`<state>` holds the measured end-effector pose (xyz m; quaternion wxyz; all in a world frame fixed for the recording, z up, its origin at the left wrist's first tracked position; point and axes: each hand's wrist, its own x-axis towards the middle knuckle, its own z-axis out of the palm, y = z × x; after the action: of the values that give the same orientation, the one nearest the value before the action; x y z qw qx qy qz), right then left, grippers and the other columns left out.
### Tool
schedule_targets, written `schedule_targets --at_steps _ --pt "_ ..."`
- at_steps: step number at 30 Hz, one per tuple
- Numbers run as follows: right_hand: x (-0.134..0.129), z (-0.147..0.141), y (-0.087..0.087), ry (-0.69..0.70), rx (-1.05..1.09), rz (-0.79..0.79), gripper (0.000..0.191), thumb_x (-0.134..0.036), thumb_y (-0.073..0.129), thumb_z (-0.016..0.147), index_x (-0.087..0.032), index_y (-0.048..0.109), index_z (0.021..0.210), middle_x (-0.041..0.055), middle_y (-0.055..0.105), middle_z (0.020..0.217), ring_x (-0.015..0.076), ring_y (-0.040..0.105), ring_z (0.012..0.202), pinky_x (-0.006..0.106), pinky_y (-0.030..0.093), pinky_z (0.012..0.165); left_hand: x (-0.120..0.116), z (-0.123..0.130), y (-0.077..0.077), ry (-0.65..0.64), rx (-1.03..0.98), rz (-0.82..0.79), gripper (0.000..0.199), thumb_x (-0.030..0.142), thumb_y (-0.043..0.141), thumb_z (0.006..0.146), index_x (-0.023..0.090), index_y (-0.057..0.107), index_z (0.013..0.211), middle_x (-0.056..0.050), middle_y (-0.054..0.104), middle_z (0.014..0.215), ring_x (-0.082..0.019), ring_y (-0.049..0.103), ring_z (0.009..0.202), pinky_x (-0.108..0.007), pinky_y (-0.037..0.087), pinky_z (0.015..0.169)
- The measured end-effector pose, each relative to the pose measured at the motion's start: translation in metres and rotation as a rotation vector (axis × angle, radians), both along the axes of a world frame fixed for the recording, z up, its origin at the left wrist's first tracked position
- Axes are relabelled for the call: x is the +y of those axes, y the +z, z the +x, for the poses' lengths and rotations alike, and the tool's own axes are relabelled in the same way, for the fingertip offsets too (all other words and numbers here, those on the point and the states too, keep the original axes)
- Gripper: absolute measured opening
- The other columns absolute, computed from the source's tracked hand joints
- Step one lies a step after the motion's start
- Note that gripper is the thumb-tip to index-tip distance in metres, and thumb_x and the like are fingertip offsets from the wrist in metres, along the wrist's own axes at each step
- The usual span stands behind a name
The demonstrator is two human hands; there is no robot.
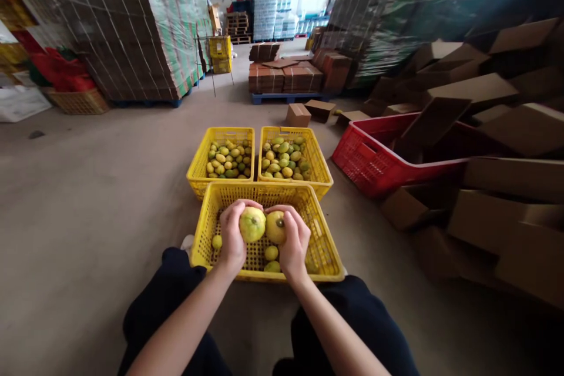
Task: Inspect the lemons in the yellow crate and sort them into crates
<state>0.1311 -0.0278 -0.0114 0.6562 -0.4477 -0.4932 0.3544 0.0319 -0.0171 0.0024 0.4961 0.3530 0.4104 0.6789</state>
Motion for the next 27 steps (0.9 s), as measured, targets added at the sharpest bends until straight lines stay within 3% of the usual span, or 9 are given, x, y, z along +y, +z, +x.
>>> schedule_targets --at_steps 4,7,11,15,21,27 --pt "-0.009 0.003 -0.004 -0.028 -0.044 0.058 0.032 -0.036 0.04 0.09 -0.02 0.067 0.085 0.0026 0.066 0.084 0.0175 0.059 0.078 0.029 0.043 0.073 -0.005 -0.003 0.004 -0.055 0.095 0.076 0.033 0.028 0.043 0.082 0.016 0.07 0.067 -0.005 0.069 0.074 -0.017 0.061 0.073 -0.026 0.047 0.07" --pt "-0.012 0.004 -0.001 -0.016 -0.015 0.004 0.032 -0.038 0.041 0.088 -0.02 0.068 0.081 0.0019 0.066 0.082 0.0171 0.059 0.076 0.028 0.044 0.071 -0.005 -0.005 0.005 -0.081 0.046 0.016 0.032 0.029 0.046 0.081 0.015 0.071 0.066 -0.006 0.07 0.075 -0.017 0.062 0.075 -0.026 0.047 0.073" --pt "-0.004 0.003 0.005 0.11 0.25 -0.31 0.03 -0.042 0.047 0.08 -0.019 0.065 0.072 0.002 0.066 0.077 0.0182 0.061 0.072 0.028 0.046 0.062 0.006 -0.008 0.001 -0.151 -0.377 -0.311 0.024 0.03 0.053 0.077 0.015 0.069 0.067 -0.005 0.07 0.076 -0.019 0.065 0.078 -0.028 0.05 0.076" --pt "0.008 0.003 0.006 0.284 0.609 -0.66 0.025 -0.042 0.055 0.071 -0.021 0.061 0.082 0.0004 0.064 0.07 0.0177 0.06 0.057 0.025 0.042 0.042 0.019 -0.013 -0.004 -0.164 -0.65 -0.543 0.017 0.023 0.051 0.078 0.016 0.066 0.079 -0.004 0.069 0.08 -0.017 0.066 0.077 -0.028 0.052 0.072" --pt "0.014 0.008 0.005 0.335 0.662 -0.773 0.015 -0.029 0.055 0.071 -0.016 0.058 0.079 0.0016 0.059 0.057 0.0158 0.056 0.047 0.022 0.039 0.031 0.021 -0.016 -0.006 -0.169 -0.636 -0.647 0.017 0.027 0.045 0.082 0.016 0.058 0.082 -0.005 0.062 0.073 -0.016 0.059 0.063 -0.026 0.048 0.055" --pt "0.014 0.009 0.006 0.316 0.659 -0.825 0.013 -0.025 0.05 0.077 -0.014 0.058 0.079 0.0015 0.058 0.053 0.0137 0.053 0.04 0.021 0.039 0.029 0.021 -0.017 -0.007 -0.166 -0.628 -0.712 0.014 0.025 0.044 0.082 0.016 0.055 0.082 -0.006 0.06 0.076 -0.016 0.056 0.063 -0.026 0.046 0.054"
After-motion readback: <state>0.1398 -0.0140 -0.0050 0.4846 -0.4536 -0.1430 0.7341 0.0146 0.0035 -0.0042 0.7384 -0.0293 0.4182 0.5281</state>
